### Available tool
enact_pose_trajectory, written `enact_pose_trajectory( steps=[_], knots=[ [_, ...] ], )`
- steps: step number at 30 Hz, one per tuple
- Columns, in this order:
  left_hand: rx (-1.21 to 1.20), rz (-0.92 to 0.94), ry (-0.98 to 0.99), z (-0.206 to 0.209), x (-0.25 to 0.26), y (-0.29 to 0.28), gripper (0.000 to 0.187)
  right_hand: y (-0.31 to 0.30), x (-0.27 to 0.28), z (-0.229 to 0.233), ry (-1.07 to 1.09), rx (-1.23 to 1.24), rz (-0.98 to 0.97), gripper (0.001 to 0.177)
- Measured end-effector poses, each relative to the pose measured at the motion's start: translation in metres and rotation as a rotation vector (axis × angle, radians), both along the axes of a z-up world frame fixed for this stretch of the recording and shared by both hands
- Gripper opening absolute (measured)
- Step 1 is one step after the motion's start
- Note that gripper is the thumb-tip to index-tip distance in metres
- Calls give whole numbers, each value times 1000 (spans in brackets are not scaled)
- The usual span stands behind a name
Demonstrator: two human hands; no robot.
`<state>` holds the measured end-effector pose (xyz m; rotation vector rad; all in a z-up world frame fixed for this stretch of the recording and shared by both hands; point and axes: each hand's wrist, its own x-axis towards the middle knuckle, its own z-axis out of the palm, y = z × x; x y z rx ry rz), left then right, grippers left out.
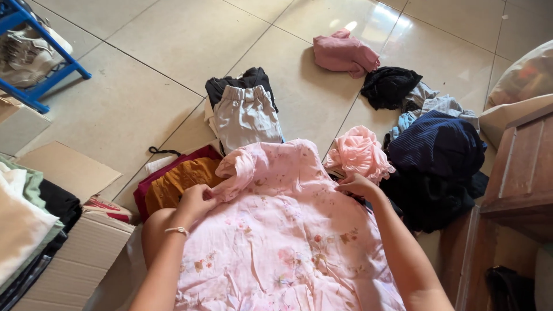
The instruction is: Folding various pieces of clothing and placing them into a closet
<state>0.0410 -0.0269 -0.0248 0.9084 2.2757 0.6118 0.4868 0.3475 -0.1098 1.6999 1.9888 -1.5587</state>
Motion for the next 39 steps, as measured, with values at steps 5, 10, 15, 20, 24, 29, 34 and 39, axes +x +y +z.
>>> enact_pose_trajectory(
  steps=[5, 10, 15, 20, 24, 29, 34, 39],
  knots=[
    [-94, -170, 414, -50, 4, -4, 22, -24, -9, 7, -225, 193, 101, 43],
    [7, -58, 175, -30, 10, 1, 16, -26, -17, 4, 5, 307, -28, 24],
    [406, 292, -426, 26, -26, -6, 16, -38, -24, 92, 545, 101, -395, 21],
    [412, 449, -785, 98, -55, 13, 49, -23, -28, 149, 789, 37, -484, 13],
    [255, 383, -1030, 139, -51, 12, 51, 1, -15, 170, 944, -27, -361, 27],
    [611, 349, -995, 148, -55, 14, 7, -17, 6, 216, 1043, -147, -126, 56],
    [603, 237, -947, 172, -45, 23, 11, 4, 13, 221, 1132, -182, 92, 92],
    [384, 267, -1010, 127, -83, 55, 19, 34, 12, 209, 881, -107, -195, 45]
  ],
)
